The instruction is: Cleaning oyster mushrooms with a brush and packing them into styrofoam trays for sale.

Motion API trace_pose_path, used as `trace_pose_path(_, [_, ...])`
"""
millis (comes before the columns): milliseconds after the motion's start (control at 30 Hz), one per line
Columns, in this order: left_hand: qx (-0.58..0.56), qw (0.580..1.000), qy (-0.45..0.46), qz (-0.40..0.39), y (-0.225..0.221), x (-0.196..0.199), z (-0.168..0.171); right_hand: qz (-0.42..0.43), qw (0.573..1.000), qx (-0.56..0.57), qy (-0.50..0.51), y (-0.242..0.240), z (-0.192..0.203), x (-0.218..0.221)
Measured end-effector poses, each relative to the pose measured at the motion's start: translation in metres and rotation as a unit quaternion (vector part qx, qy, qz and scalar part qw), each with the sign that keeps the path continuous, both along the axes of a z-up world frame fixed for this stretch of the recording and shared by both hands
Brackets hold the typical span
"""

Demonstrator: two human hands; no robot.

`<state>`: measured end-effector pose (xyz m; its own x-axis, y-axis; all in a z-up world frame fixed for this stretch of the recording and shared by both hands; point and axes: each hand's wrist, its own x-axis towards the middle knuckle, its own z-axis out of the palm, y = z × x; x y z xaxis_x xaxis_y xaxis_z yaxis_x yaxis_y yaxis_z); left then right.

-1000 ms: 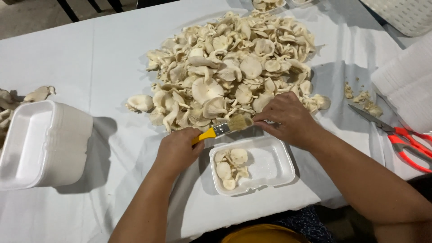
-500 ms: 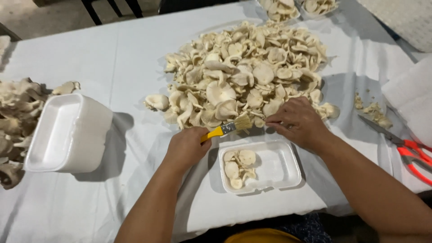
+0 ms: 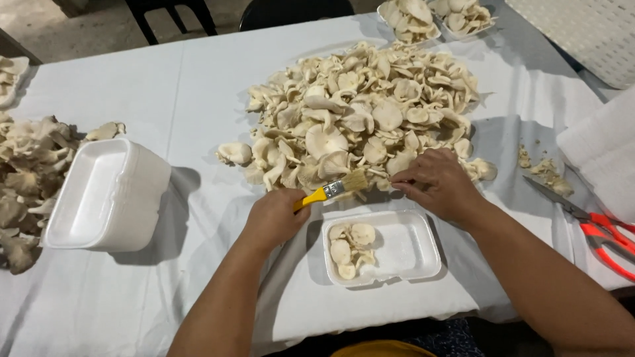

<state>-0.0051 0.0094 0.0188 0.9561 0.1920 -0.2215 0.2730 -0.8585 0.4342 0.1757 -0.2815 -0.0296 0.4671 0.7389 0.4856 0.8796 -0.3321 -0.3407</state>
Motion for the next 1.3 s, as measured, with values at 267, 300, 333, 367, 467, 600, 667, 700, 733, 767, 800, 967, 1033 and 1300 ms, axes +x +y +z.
trace_pose_path(267, [0.008,0.999,0.02,-0.031,-0.005,0.002,-0.007,0.02,1.0,-0.003,0.014,0.006,-0.003,-0.01])
trace_pose_path(300, [0.016,0.999,0.024,-0.033,-0.004,0.003,-0.007,0.023,1.0,-0.001,0.016,0.007,-0.002,-0.01])
trace_pose_path(333, [0.015,0.999,0.025,-0.032,-0.003,0.004,-0.009,0.024,1.0,-0.002,0.017,0.006,-0.002,-0.01])
trace_pose_path(367, [0.025,0.999,0.024,-0.04,-0.003,0.003,-0.01,0.028,0.999,-0.001,0.016,0.007,-0.003,-0.011])
trace_pose_path(467, [0.038,0.998,0.024,-0.049,-0.001,0.004,-0.014,0.032,0.999,-0.003,0.007,0.008,-0.003,-0.013])
trace_pose_path(600, [0.053,0.997,0.022,-0.048,0.003,0.002,-0.015,0.032,0.999,0.012,0.009,0.008,0.001,-0.017])
trace_pose_path(667, [0.053,0.997,0.024,-0.048,0.004,0.0,-0.014,0.029,1.0,0.013,0.002,0.005,-0.001,-0.013])
trace_pose_path(700, [0.052,0.997,0.029,-0.049,0.005,-0.002,-0.014,0.024,1.0,0.014,-0.004,0.003,-0.003,-0.012])
trace_pose_path(733, [0.053,0.997,0.028,-0.048,0.005,-0.001,-0.013,0.025,1.0,0.015,-0.005,0.004,-0.002,-0.011])
trace_pose_path(767, [0.055,0.997,0.032,-0.046,0.005,-0.001,-0.012,0.026,0.999,0.023,0.002,0.003,-0.002,-0.011])
trace_pose_path(800, [0.058,0.997,0.037,-0.044,0.005,-0.001,-0.012,0.028,0.999,0.03,0.008,0.003,-0.001,-0.011])
trace_pose_path(967, [0.043,0.997,0.033,-0.05,0.006,-0.005,-0.012,0.079,0.996,0.045,0.002,0.005,0.006,-0.024])
trace_pose_path(1033, [0.044,0.997,0.033,-0.049,0.007,-0.005,-0.014,0.116,0.992,0.044,-0.01,0.012,0.016,-0.037])
trace_pose_path(1300, [0.043,0.997,0.041,-0.055,0.008,-0.003,-0.016,0.198,0.979,0.044,0.024,0.014,0.031,-0.065])
